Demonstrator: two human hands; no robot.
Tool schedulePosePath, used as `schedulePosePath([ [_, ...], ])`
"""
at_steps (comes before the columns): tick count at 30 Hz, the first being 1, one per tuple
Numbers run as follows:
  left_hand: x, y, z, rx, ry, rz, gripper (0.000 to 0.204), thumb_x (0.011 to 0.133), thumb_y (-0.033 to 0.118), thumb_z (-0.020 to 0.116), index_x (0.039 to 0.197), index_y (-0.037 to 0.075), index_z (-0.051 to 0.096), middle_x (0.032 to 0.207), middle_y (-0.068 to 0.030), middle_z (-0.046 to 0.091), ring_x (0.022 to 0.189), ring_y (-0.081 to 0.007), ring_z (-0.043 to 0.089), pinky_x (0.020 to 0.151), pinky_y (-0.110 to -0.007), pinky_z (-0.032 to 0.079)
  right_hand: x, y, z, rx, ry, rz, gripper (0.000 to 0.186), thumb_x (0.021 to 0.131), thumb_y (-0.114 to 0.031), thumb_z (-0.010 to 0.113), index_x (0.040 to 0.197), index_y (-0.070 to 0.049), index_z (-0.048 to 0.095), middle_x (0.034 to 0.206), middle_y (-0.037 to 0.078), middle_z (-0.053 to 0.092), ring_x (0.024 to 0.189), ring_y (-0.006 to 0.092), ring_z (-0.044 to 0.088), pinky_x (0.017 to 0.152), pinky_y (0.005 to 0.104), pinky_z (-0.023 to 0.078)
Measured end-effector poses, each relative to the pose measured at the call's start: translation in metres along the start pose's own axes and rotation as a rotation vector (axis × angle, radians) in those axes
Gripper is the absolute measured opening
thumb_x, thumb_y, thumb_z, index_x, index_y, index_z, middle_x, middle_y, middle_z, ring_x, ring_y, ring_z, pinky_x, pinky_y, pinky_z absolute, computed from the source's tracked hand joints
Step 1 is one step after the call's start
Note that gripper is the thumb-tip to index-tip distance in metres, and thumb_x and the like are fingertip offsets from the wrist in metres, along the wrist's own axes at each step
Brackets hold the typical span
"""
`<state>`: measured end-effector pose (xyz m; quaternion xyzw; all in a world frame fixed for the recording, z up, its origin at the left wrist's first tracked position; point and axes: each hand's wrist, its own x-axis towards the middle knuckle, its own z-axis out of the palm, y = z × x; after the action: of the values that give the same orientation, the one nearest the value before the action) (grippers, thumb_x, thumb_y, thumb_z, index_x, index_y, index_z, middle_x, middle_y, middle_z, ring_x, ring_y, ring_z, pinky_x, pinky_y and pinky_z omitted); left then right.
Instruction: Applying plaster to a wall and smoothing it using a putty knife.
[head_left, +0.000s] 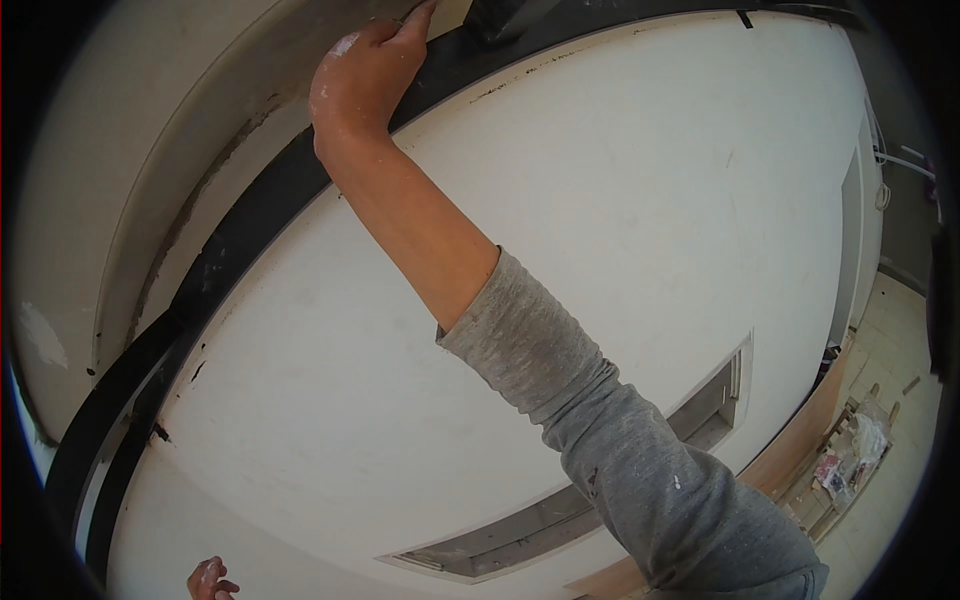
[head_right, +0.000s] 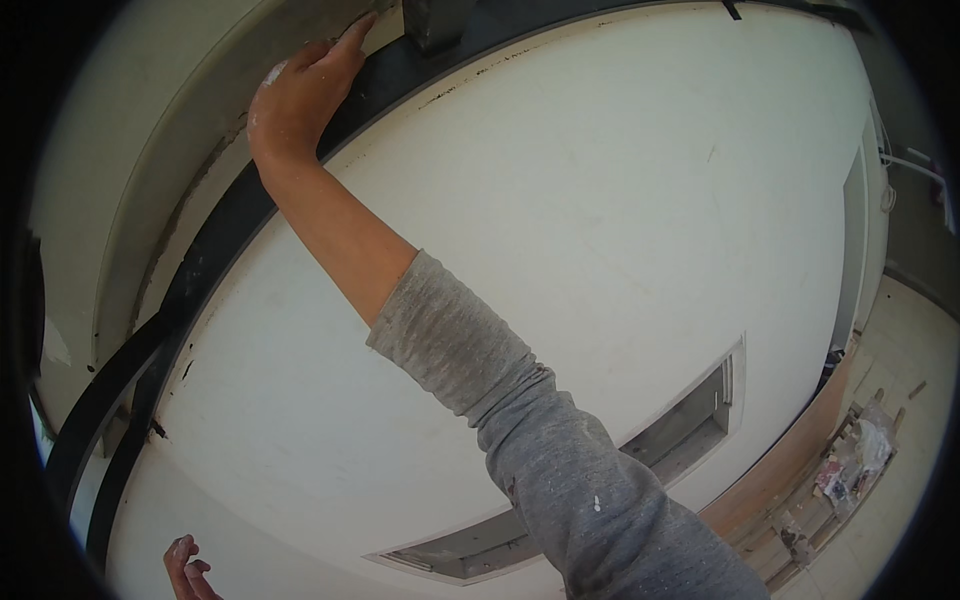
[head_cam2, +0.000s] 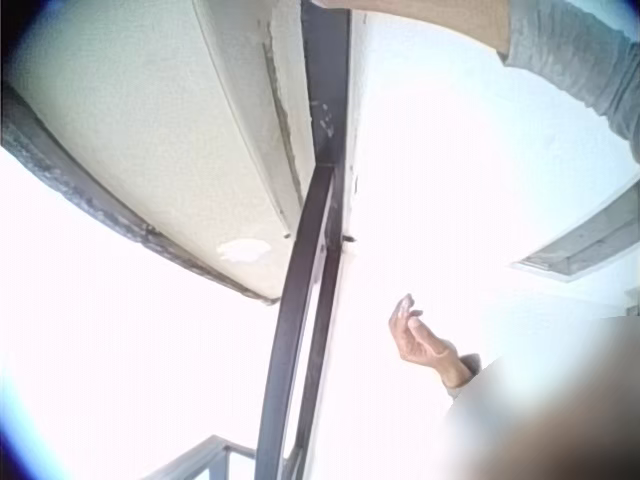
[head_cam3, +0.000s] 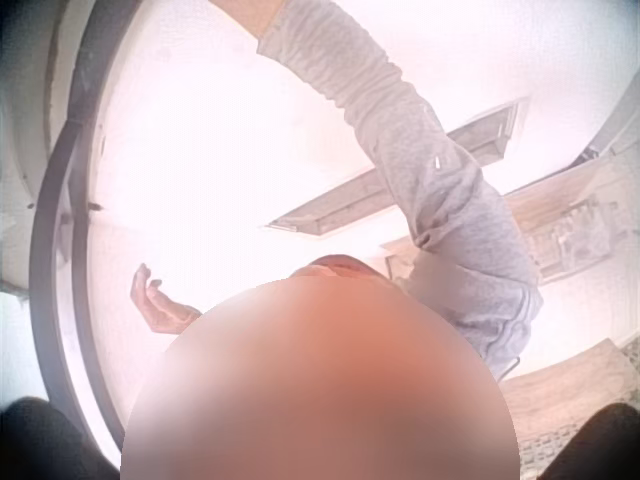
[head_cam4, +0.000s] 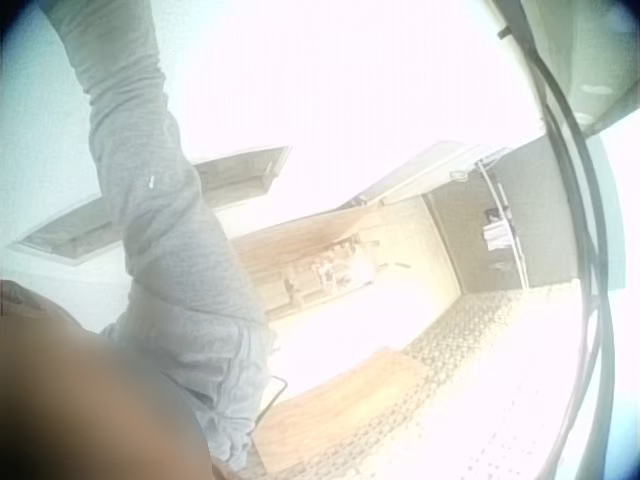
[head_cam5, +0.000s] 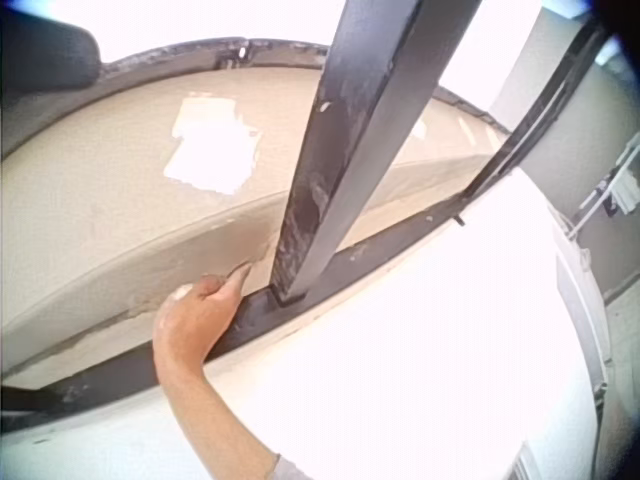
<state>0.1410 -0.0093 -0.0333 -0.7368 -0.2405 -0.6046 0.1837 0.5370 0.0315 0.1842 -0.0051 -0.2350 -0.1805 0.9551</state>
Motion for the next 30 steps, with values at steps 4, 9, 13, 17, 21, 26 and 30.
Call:
schedulePosePath([
  [4,0.001,-0.003,0.000,0.017,0.006,-0.015,0.038,0.098,0.027,0.047,0.102,-0.005,0.066,0.100,-0.0176,0.068,0.086,-0.0266,0.063,0.069,-0.035,0.049,0.019,-0.011,0.008,-0.023,-0.049,0.083,0.051,0.098,-0.007,0.032,0.141,0.017,0.018,0.146,0.036,0.025,0.137,0.0407,0.030,0.115,0.0382,0.024],
  [9,-0.001,-0.007,0.001,0.001,0.014,-0.025,0.038,0.098,0.027,0.047,0.101,-0.006,0.066,0.100,-0.0177,0.068,0.087,-0.0267,0.063,0.070,-0.035,0.049,0.015,-0.002,0.003,0.308,-0.152,0.217,0.054,0.098,-0.006,0.031,0.148,0.005,0.012,0.126,0.026,0.040,0.116,0.0314,0.048,0.102,0.0379,0.037],
  [13,-0.005,-0.008,0.006,-0.012,0.010,-0.073,0.038,0.098,0.027,0.047,0.101,-0.006,0.066,0.100,-0.0179,0.067,0.087,-0.0269,0.063,0.069,-0.035,0.049,-0.007,0.011,0.007,-0.036,-0.101,0.060,0.054,0.098,-0.006,0.032,0.147,0.006,0.013,0.128,0.027,0.040,0.120,0.0331,0.047,0.103,0.0385,0.036],
  [17,-0.005,-0.013,0.011,-0.038,0.001,-0.057,0.038,0.098,0.025,0.047,0.102,-0.007,0.066,0.100,-0.0184,0.067,0.088,-0.0276,0.063,0.069,-0.035,0.049,-0.042,0.017,0.004,0.079,-0.233,0.113,0.061,0.093,-0.002,0.029,0.151,0.000,0.007,0.074,0.002,0.043,0.059,0.0068,0.037,0.060,0.0235,0.042],
  [21,-0.005,-0.015,0.017,-0.063,0.010,-0.040,0.038,0.097,0.025,0.047,0.102,-0.007,0.066,0.100,-0.0186,0.067,0.087,-0.0282,0.063,0.070,-0.036,0.049,-0.055,0.020,0.002,0.187,-0.286,0.122,0.062,0.092,-0.002,0.028,0.151,-0.005,0.011,0.068,0.000,0.039,0.050,0.0059,0.032,0.044,0.0237,0.033],
  [26,-0.010,-0.022,0.017,-0.054,0.009,-0.062,0.037,0.097,0.024,0.047,0.101,-0.007,0.066,0.099,-0.0187,0.067,0.086,-0.0282,0.063,0.069,-0.035,0.048,-0.028,0.010,-0.010,0.189,-0.152,0.090,0.061,0.092,-0.004,0.027,0.151,-0.008,0.010,0.066,0.002,0.039,0.051,0.0091,0.035,0.048,0.0258,0.038],
  [30,-0.011,-0.026,0.015,-0.051,0.017,-0.060,0.036,0.097,0.023,0.046,0.101,-0.007,0.066,0.098,-0.0185,0.068,0.086,-0.0282,0.063,0.068,-0.035,0.048,-0.005,-0.004,-0.001,0.253,-0.103,-0.056,0.054,0.098,-0.004,0.027,0.147,0.007,0.007,0.146,0.027,0.027,0.130,0.0330,0.039,0.111,0.0374,0.029],
])
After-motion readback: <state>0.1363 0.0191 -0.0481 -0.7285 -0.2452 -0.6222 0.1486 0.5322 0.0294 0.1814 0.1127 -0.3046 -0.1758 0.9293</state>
